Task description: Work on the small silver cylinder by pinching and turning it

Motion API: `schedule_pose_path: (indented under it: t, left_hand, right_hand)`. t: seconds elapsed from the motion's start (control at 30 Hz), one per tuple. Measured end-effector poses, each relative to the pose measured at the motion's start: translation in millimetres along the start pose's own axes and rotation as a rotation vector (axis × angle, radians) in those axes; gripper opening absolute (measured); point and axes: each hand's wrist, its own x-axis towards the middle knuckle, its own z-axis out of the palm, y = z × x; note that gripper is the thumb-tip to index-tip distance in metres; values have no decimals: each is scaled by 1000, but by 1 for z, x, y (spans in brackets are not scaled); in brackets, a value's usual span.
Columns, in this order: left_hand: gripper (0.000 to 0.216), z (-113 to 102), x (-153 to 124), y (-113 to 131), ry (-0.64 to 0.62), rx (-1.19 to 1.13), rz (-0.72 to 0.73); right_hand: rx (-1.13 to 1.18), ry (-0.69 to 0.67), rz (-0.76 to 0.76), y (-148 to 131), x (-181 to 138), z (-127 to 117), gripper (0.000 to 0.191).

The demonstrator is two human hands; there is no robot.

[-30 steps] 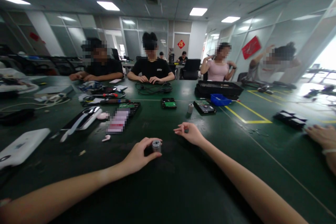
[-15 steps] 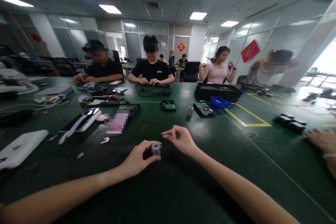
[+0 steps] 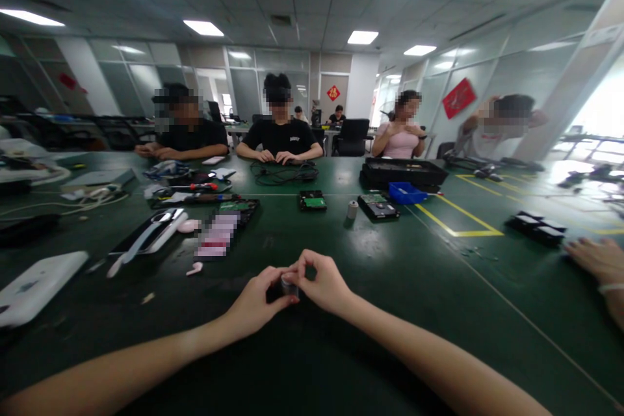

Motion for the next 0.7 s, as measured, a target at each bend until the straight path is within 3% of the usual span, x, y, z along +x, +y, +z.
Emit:
schedule_pose_path:
  t: [0.13, 0.3, 0.4, 0.53, 0.7]
  left_hand:
    - [35, 1, 1, -2, -1, 8, -1]
    - [38, 1, 2, -2, -7, 0, 1]
    - [34, 1, 2, -2, -10, 13, -7]
    - [36, -2, 1, -1, -17, 6, -13]
    - [39, -5, 1, 0, -46, -24, -42]
  right_hand:
    - [-119, 157, -53, -6, 1, -8, 27]
    - [-55, 1, -38, -3, -2, 1, 21]
    - [20, 44, -7, -3, 2, -1, 26]
    - [12, 141, -31, 11, 16, -38, 32]
    - [-113, -51, 136, 61, 17, -85, 41]
